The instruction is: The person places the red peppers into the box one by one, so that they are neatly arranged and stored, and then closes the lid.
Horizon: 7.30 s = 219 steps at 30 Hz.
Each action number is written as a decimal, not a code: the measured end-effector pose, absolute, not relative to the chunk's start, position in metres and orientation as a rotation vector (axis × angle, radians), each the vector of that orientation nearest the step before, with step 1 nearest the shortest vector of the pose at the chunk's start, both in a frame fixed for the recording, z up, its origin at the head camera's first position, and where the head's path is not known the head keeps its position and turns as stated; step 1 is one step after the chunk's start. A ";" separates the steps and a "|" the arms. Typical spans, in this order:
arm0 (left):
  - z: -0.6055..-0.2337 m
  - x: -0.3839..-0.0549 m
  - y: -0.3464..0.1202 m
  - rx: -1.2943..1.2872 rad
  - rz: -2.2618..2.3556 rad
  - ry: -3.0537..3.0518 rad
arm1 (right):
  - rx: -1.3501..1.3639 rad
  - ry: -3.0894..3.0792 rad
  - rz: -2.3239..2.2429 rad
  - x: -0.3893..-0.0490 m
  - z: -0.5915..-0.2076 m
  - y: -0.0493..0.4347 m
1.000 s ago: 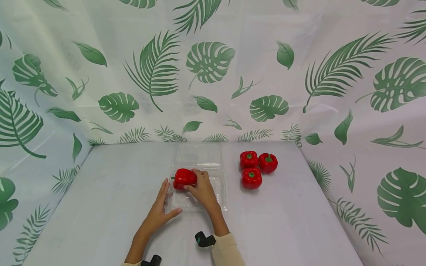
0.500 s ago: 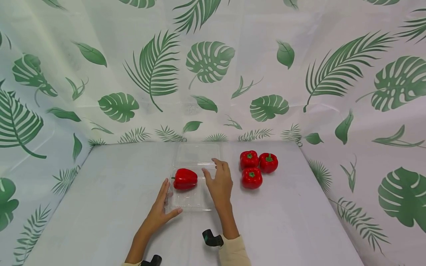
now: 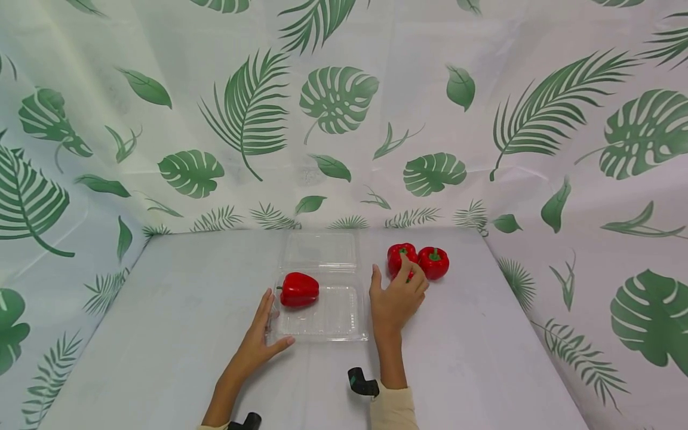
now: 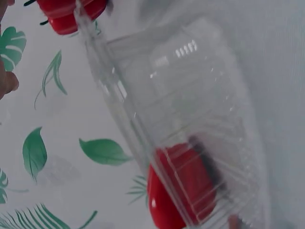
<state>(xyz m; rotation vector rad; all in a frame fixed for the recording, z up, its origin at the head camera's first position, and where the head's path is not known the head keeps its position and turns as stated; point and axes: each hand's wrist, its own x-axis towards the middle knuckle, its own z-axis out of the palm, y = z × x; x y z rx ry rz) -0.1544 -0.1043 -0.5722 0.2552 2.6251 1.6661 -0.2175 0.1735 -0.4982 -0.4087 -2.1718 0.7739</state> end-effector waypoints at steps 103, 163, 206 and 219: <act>-0.570 -0.153 -0.103 0.223 1.629 2.651 | 0.125 -2.101 1.545 -0.200 -0.527 0.171; -0.571 -0.153 -0.103 0.236 1.621 2.674 | 0.292 -2.745 0.810 -0.219 -0.531 0.153; -0.567 -0.154 -0.104 0.230 1.651 2.638 | 0.256 -2.873 0.751 -0.218 -0.532 0.149; -0.570 -0.152 -0.104 0.231 1.638 2.640 | 0.270 -2.882 0.808 -0.215 -0.533 0.151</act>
